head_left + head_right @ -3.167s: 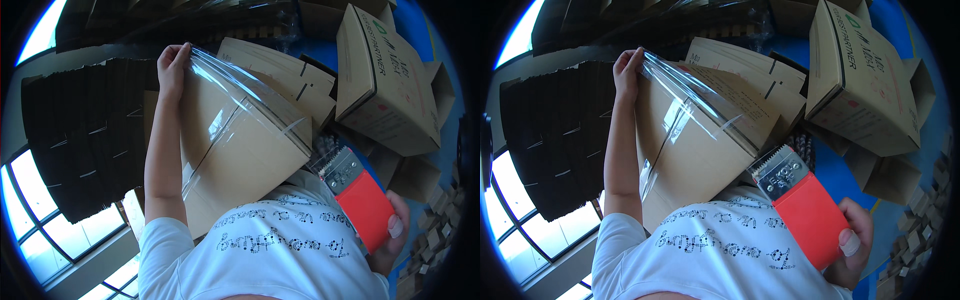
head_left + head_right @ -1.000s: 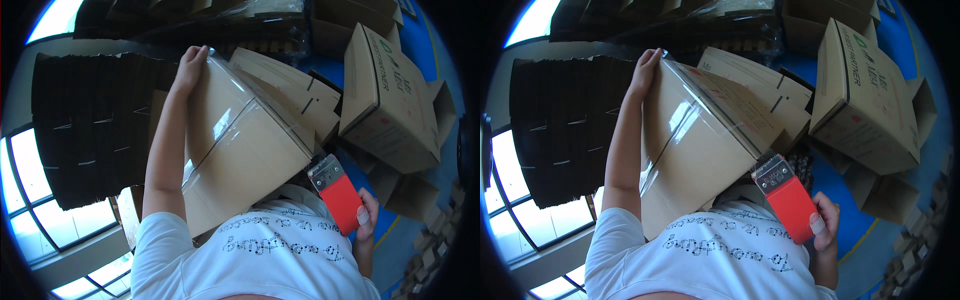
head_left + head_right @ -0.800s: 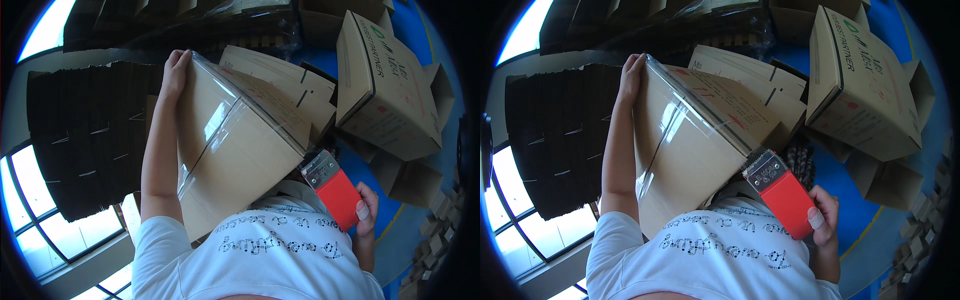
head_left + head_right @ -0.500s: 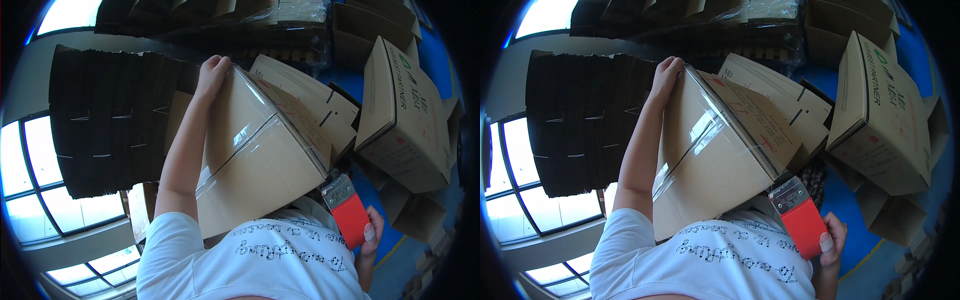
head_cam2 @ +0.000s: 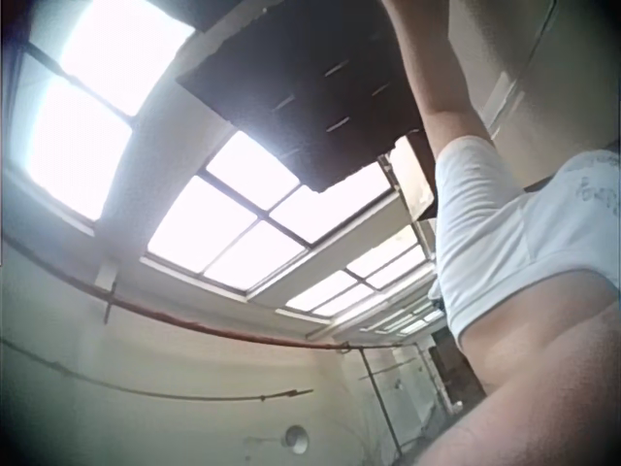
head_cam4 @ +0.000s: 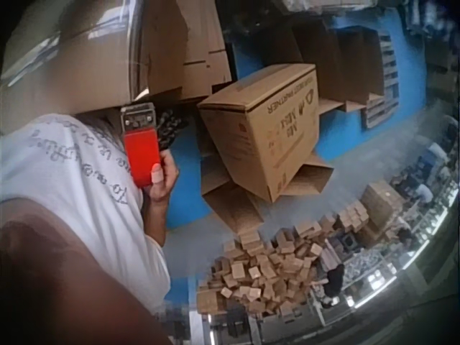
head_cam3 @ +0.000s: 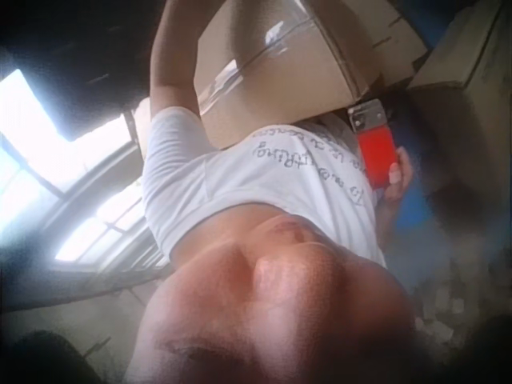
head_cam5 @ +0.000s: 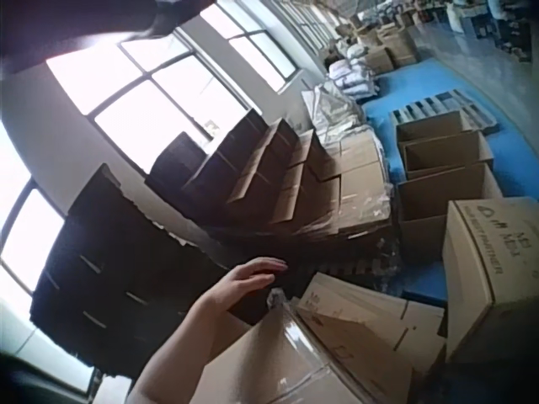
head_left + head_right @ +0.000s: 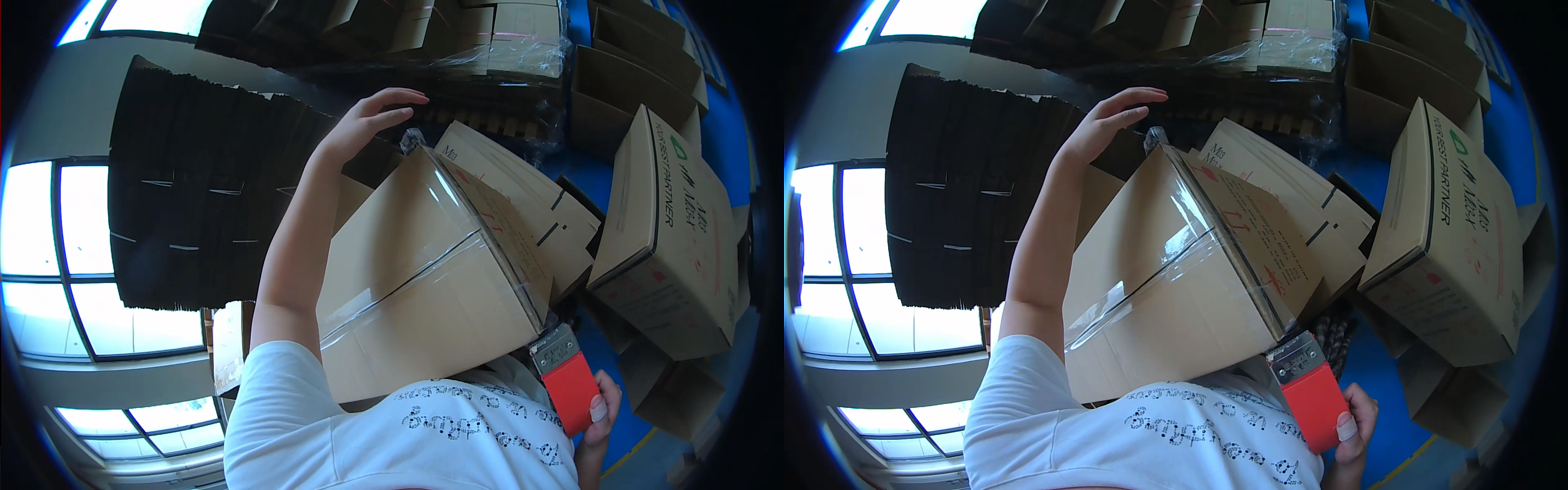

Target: The person assembles and seals a cardboard box using a tape dispenser.

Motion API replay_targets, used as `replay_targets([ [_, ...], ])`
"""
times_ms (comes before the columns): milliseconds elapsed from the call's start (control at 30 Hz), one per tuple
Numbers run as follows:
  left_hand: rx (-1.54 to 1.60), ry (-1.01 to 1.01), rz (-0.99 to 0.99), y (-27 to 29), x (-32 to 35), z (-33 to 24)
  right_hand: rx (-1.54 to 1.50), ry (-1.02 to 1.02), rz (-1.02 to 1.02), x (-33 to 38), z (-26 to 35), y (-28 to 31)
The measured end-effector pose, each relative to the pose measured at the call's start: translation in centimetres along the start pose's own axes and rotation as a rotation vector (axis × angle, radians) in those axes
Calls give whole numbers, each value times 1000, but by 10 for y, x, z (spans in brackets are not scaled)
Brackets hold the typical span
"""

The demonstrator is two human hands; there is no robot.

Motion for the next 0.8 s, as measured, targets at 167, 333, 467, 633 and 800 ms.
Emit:
replay_targets([
  [167, 27, 331, 169, -14, -4, 35, 7, 9, 20, -3, 4, -3],
  [333, 10, 421, 382, -27, 0, 59, 15, 11, 1, -4, 4, -3],
  [467, 156, 354, 391, -37, 2, 52, 9, 14, 9, -4, 6, -4],
  [633, 195, 277, 403, -48, -1, 62, 30, 7, 10, -6, 8, -5],
  [800, 174, 354, 408, -46, 5, 75, 39, -7, 2, -5, 9, -5],
])
Point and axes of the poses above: each hand's wrist, its own x-axis away from the middle knuckle, its own y-axis out of the back of the hand, z = x × y, the point moved 10 cm from there along -x, towards the middle knuckle, and after that the axes turned 14 degrees about -z, right-handed, at the moved point
